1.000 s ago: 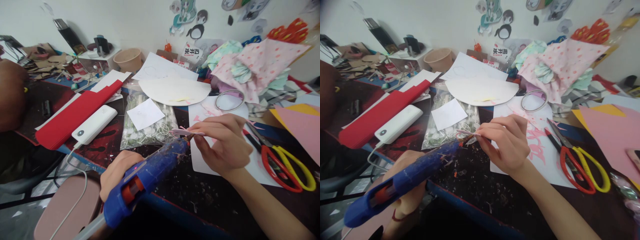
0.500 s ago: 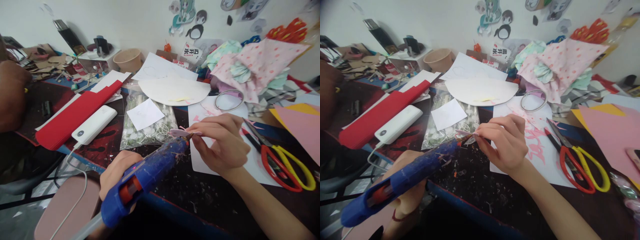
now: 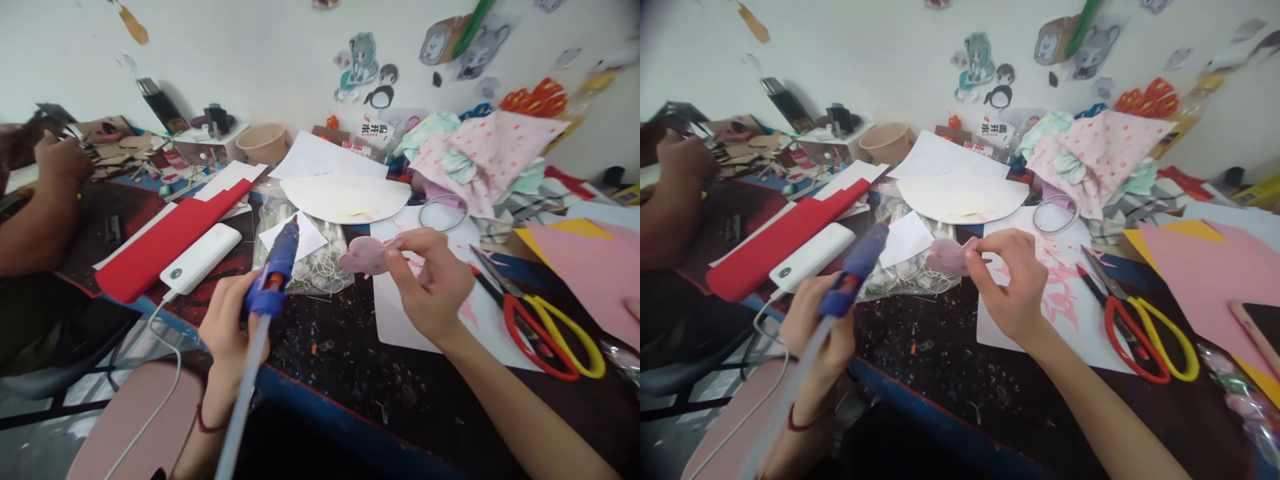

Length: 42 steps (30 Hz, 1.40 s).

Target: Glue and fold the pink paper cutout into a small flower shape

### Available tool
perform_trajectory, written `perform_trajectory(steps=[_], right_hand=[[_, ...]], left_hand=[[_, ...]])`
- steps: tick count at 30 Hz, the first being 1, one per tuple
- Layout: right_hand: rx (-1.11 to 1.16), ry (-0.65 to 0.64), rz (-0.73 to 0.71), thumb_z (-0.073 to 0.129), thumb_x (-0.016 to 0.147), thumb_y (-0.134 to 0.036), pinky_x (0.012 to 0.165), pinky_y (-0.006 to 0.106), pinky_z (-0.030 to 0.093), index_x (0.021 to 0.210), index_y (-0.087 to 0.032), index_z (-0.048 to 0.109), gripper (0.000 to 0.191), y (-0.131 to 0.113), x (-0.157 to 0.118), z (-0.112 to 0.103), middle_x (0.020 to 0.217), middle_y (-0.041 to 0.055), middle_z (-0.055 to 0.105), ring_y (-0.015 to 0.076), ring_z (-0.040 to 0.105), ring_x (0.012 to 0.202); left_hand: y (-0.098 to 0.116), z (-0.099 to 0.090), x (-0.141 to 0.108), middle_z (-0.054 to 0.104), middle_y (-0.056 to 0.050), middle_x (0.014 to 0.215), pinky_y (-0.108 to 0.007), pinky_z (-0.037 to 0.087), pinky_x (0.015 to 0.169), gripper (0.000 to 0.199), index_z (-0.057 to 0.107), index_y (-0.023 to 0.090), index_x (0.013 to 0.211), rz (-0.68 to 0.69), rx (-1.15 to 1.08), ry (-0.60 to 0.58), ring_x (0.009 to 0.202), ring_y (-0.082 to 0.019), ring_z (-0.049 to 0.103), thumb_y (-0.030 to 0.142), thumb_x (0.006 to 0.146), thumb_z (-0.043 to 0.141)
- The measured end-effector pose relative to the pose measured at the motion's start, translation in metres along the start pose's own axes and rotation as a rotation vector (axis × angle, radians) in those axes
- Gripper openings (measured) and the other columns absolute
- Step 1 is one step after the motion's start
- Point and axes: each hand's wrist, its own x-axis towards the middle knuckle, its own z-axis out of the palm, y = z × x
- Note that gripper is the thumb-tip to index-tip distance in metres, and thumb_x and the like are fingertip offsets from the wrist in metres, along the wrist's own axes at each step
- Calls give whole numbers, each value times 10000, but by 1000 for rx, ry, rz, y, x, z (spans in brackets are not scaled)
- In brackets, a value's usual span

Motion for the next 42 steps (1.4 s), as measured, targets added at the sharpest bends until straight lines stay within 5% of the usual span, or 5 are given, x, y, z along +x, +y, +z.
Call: perform_trajectory(steps=[6, 20, 26, 32, 42], right_hand=[[84, 71, 186, 671, 930, -257, 746, 349, 495, 844, -224, 661, 93, 11, 0, -1, 777, -15, 688, 163, 643, 753], [323, 75, 329, 717, 886, -291, 699, 303, 521, 784, -205, 686, 136, 6, 35, -11, 751, -13, 678, 144, 629, 715], [414, 64, 287, 752, 861, -278, 637, 270, 525, 768, -202, 704, 129, -18, 79, -16, 718, -13, 678, 132, 622, 669], [503, 142, 244, 735, 873, -223, 682, 270, 535, 769, -211, 712, 108, -34, 114, -12, 735, -15, 688, 129, 633, 703], [373, 184, 199, 715, 874, -244, 660, 304, 544, 826, -229, 712, 50, -21, 137, -42, 719, -12, 653, 153, 623, 690]], left_hand=[[-4, 17, 3, 713, -134, 1008, -332, 530, 735, 322, 615, 108, 1276, 291, 370, -158, 854, -245, 680, 264, 997, 583], [0, 35, 28, 689, -183, 1144, -465, 465, 830, 366, 667, 158, 1256, 76, 465, -326, 1021, -366, 589, 405, 1018, 539], [33, 19, 78, 659, -173, 1215, -416, 527, 891, 371, 596, 131, 1303, 18, 151, -159, 1053, -286, 626, 366, 1020, 541], [108, 24, 165, 738, -69, 1000, -264, 525, 703, 238, 716, 175, 1079, -123, -921, -270, 827, -166, 649, 351, 919, 710], [146, 46, 203, 653, -11, 736, -242, 431, 582, 220, 716, 162, 805, -98, -928, -315, 665, -127, 534, 347, 922, 699]])
